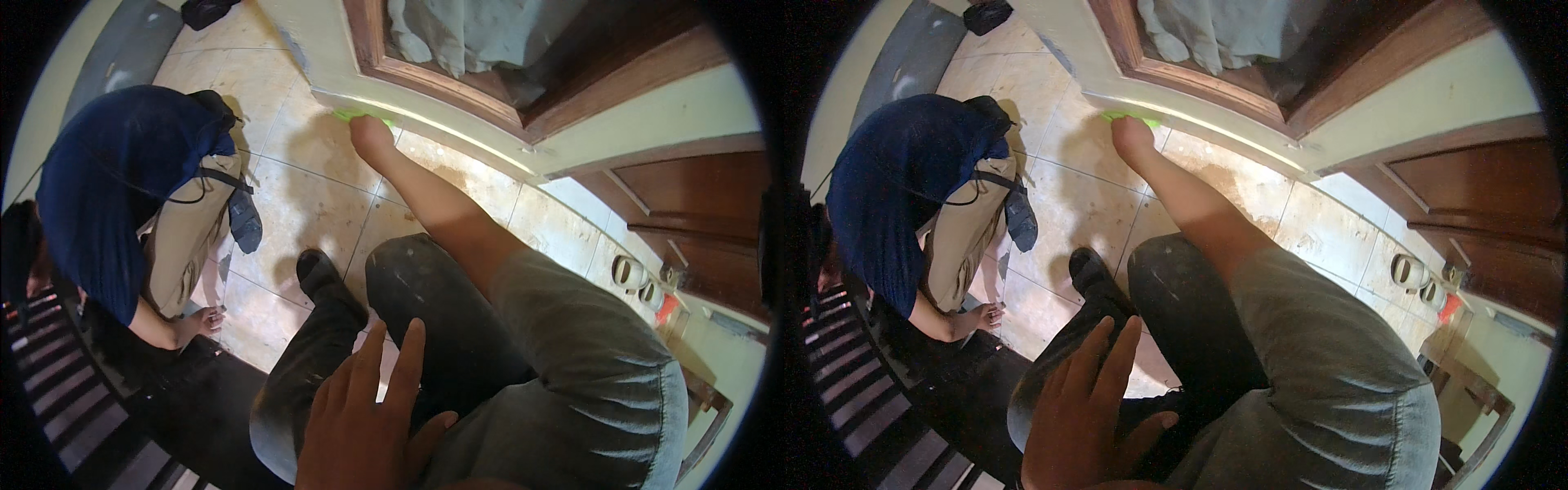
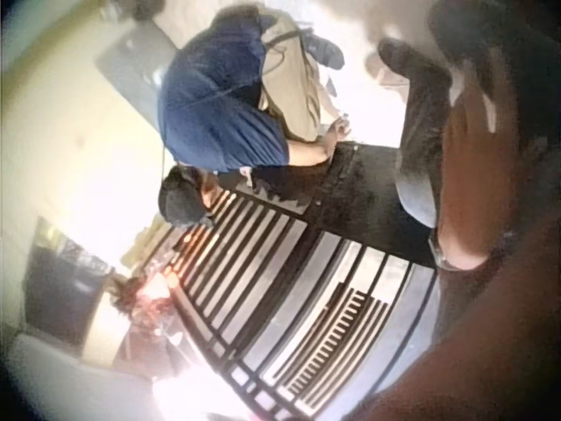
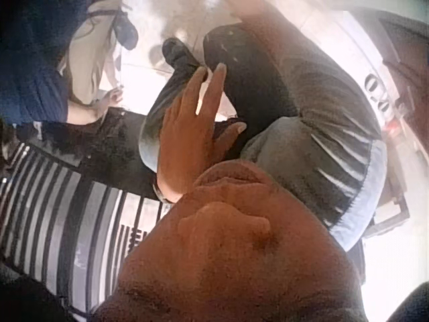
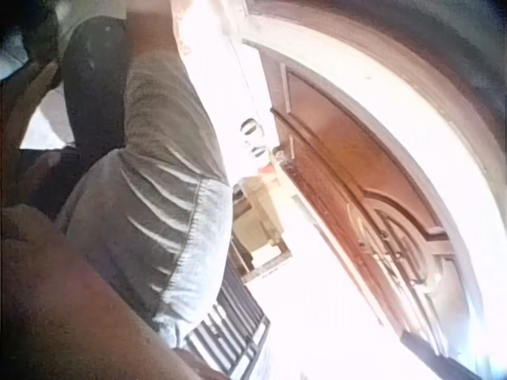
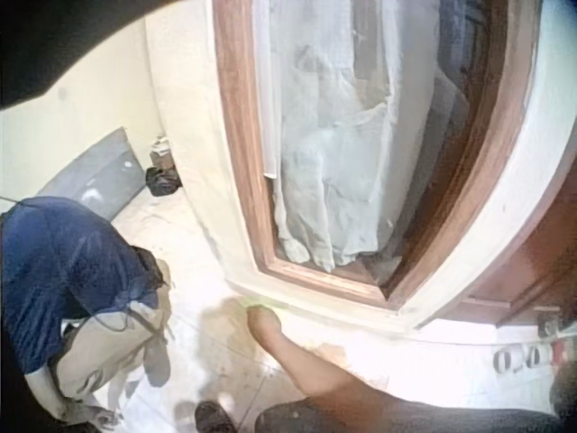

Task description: The person cleans the floor along a wall and door frame using a small brush, then moves footwear and a plastic bag before continuing to sweep dirt from the edge of the wall.

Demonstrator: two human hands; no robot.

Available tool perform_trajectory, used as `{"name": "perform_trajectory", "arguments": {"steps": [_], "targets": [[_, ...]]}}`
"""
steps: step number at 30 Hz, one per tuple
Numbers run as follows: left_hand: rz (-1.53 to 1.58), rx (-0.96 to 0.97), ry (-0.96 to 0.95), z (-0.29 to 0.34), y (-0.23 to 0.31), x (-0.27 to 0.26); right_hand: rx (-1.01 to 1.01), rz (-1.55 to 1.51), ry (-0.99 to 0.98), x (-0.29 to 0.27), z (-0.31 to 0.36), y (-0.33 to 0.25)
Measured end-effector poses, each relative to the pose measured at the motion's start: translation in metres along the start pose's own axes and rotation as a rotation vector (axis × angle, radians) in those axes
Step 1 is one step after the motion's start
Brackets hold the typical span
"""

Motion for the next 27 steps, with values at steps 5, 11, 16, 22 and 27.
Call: {"name": "perform_trajectory", "arguments": {"steps": [5,11,16,22,27], "targets": [[0.086,0.034,-0.164,-0.012,0.002,0.014,-0.303,0.209,-0.136,0.072,0.048,0.009],[0.083,0.018,-0.136,-0.009,0.019,0.020,-0.092,0.205,0.095,-0.060,0.189,0.082],[0.049,0.043,-0.175,-0.021,0.044,0.034,-0.173,0.038,0.157,-0.014,0.271,0.147],[0.028,-0.003,-0.189,-0.023,0.072,0.057,0.071,-0.202,0.362,-0.071,0.284,0.171],[-0.023,0.040,-0.234,-0.037,0.104,0.072,-0.001,0.089,-0.040,0.033,0.317,0.194]]}}
Point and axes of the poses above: each hand's wrist, its own z-axis away from the middle knuckle, its own x-axis out of the palm, y = z × x, the point moved 6 cm from there along -z, towards the middle knuckle, and after that the axes turned 10 degrees about -x, right-handed, at the moved point
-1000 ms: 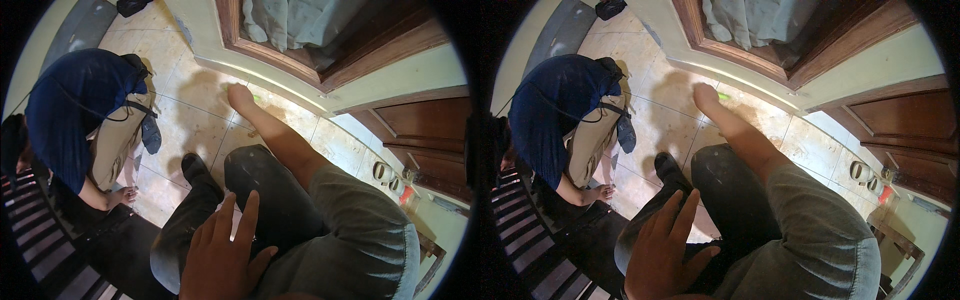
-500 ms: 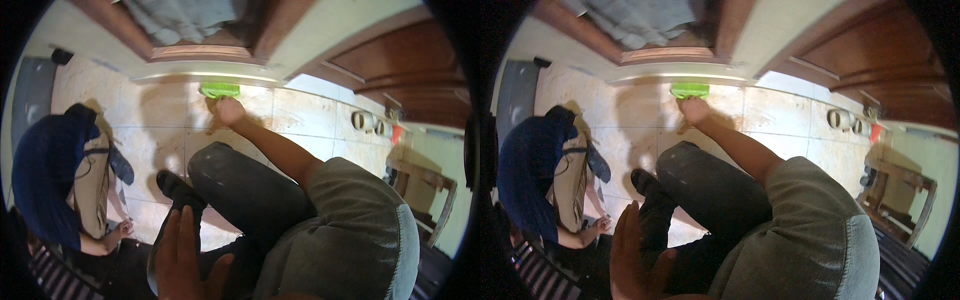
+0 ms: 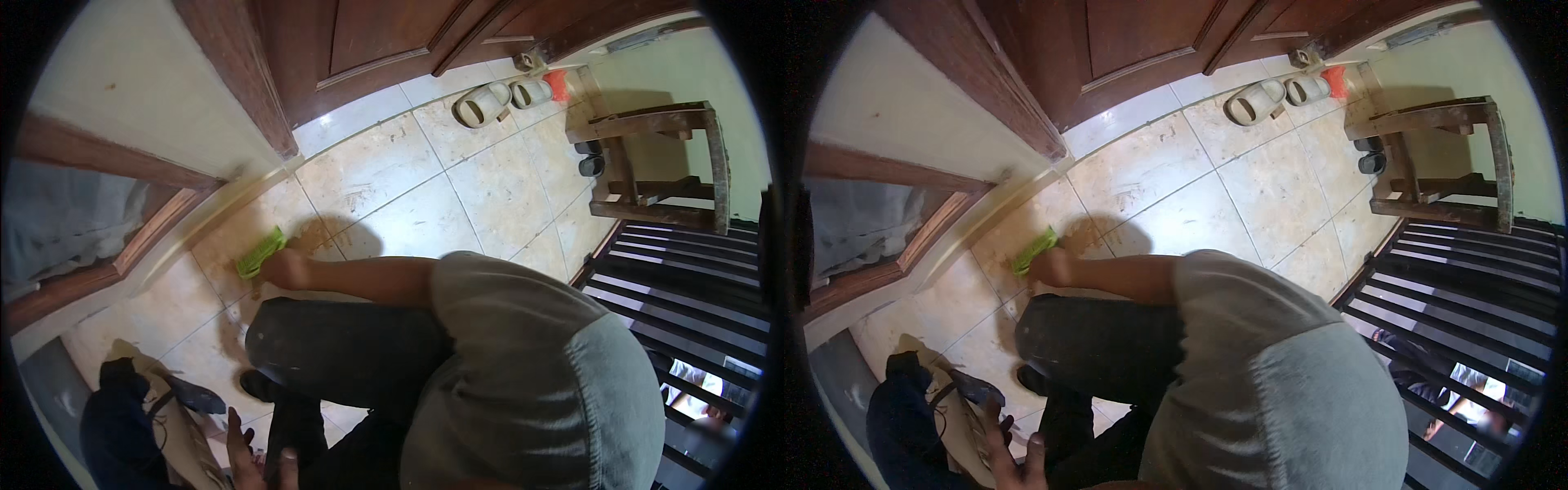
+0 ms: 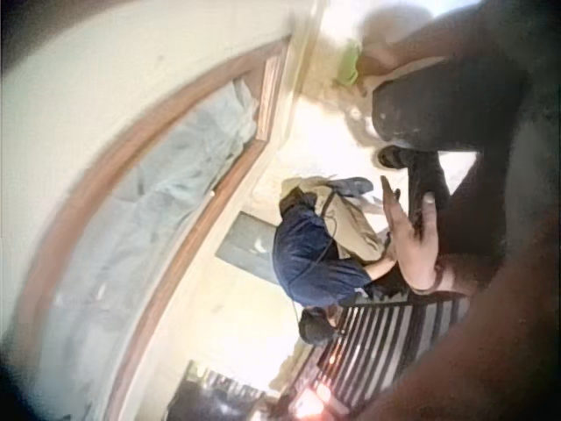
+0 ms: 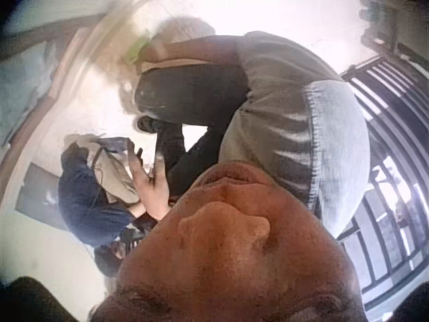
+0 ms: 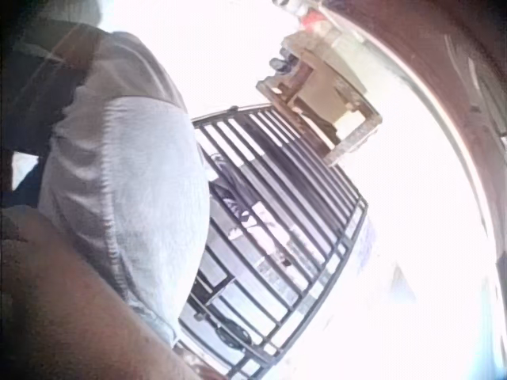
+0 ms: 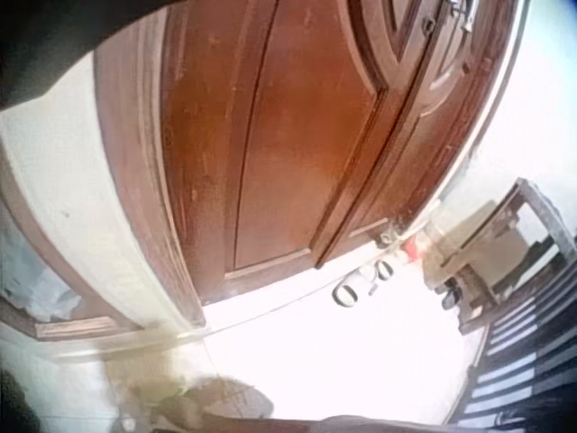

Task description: The person cleans the floor along a wall and door frame using a small brush, then moves footwear and a plastic bag before continuing to sweep dirt from the edge of the wall.

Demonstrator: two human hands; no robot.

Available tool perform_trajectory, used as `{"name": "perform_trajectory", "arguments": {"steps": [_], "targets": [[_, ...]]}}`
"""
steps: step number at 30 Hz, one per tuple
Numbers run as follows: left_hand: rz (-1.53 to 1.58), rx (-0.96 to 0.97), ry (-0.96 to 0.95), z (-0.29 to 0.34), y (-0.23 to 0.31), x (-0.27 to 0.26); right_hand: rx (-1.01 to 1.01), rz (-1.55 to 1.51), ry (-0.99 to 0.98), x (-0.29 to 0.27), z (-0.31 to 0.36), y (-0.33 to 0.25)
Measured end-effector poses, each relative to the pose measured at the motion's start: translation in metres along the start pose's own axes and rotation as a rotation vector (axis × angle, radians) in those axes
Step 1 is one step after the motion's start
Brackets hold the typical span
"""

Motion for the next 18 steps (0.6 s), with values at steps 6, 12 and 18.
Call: {"name": "perform_trajectory", "arguments": {"steps": [6,12,18], "targets": [[-0.009,-0.079,-0.050,-0.002,0.021,-0.011,0.516,-0.048,0.414,-0.111,0.124,0.065],[-0.045,0.155,-0.111,-0.064,0.026,0.012,0.170,0.027,0.533,-0.107,0.121,0.031],[-0.061,0.272,-0.409,-0.134,0.017,0.051,0.363,-0.424,0.591,-0.277,0.132,0.070]]}}
Point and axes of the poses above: each hand's wrist, its own z-axis away from the middle knuckle, its own x-axis out of the palm, y = z × x, the point moved 6 cm from there along -z, towards the middle knuckle, and after that the axes turned 10 degrees about -x, right-handed, at the moved point
